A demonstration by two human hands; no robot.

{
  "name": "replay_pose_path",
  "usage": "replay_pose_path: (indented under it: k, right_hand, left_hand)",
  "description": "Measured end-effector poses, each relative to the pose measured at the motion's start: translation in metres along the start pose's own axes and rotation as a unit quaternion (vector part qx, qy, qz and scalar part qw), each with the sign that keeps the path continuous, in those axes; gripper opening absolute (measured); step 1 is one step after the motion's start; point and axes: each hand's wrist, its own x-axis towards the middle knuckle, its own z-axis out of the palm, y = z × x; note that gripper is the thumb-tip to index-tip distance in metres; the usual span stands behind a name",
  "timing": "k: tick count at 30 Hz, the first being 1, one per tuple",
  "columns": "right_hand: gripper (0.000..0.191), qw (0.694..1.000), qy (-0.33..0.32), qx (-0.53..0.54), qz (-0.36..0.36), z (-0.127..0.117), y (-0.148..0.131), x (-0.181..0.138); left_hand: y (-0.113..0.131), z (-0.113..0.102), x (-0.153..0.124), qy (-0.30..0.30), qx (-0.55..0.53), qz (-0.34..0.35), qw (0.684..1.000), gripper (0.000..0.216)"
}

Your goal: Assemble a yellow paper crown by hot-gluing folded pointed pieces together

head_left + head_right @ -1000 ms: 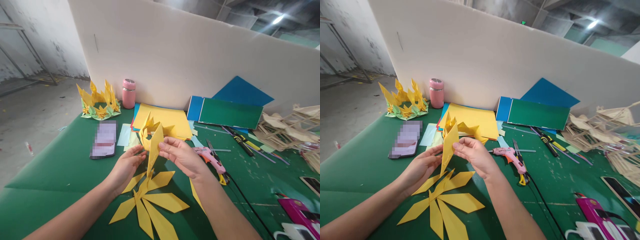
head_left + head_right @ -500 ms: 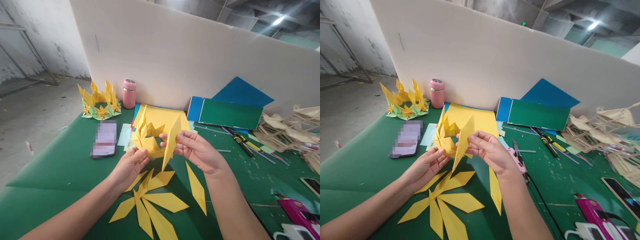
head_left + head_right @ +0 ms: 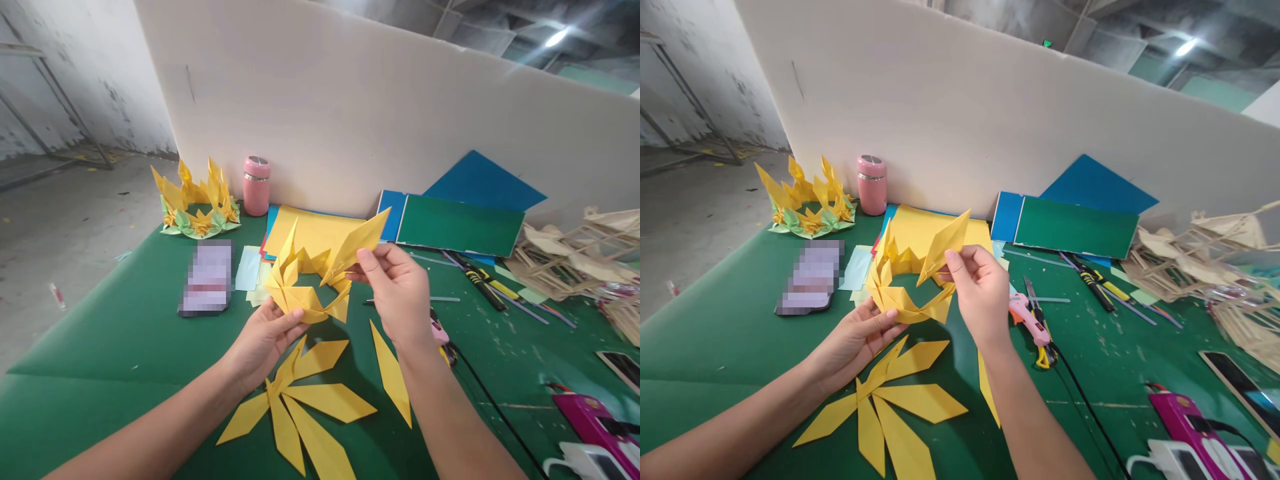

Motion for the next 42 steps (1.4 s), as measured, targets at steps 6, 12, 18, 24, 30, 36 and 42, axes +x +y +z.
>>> replay_pose_path:
  k: [6,12,18,24,30,36,42]
  right_hand:
    - [0.023,0.998,-0.046,-0.047,0.011,0.012,0.007,-0.011]
    - [0.023,0.993,-0.085,-0.075,0.028,0.018,0.010,-0.017]
    - [0.023,0.991,-0.105,-0.084,0.022,0.020,0.009,-0.021]
    - [0.026,0.989,-0.107,-0.096,0.030,0.020,0.011,-0.022]
    - [0.025,0.990,-0.109,-0.086,0.035,0.020,0.011,-0.021]
    - [0.026,0.990,-0.104,-0.088,0.034,0.017,0.010,-0.018]
    - [0.025,0.991,-0.104,-0.079,0.037,0.017,0.011,-0.018]
  left_hand:
    - [-0.002,-0.002,0.001,-0.001,0.022,0.018,1.000,0.037]
    - [-0.004,-0.004,0.001,-0.010,0.024,0.025,0.999,0.037]
    - [-0.003,-0.004,0.001,-0.015,0.024,0.033,0.999,0.035]
    - [-0.003,-0.002,0.000,-0.014,0.001,0.035,0.999,0.035]
    - [-0.002,-0.001,-0.001,-0.019,-0.027,0.030,0.999,0.038]
    - [0.000,-0.001,-0.001,-0.011,-0.024,0.022,0.999,0.047]
    - [0.000,-0.001,-0.002,-0.003,0.000,0.024,1.000,0.055]
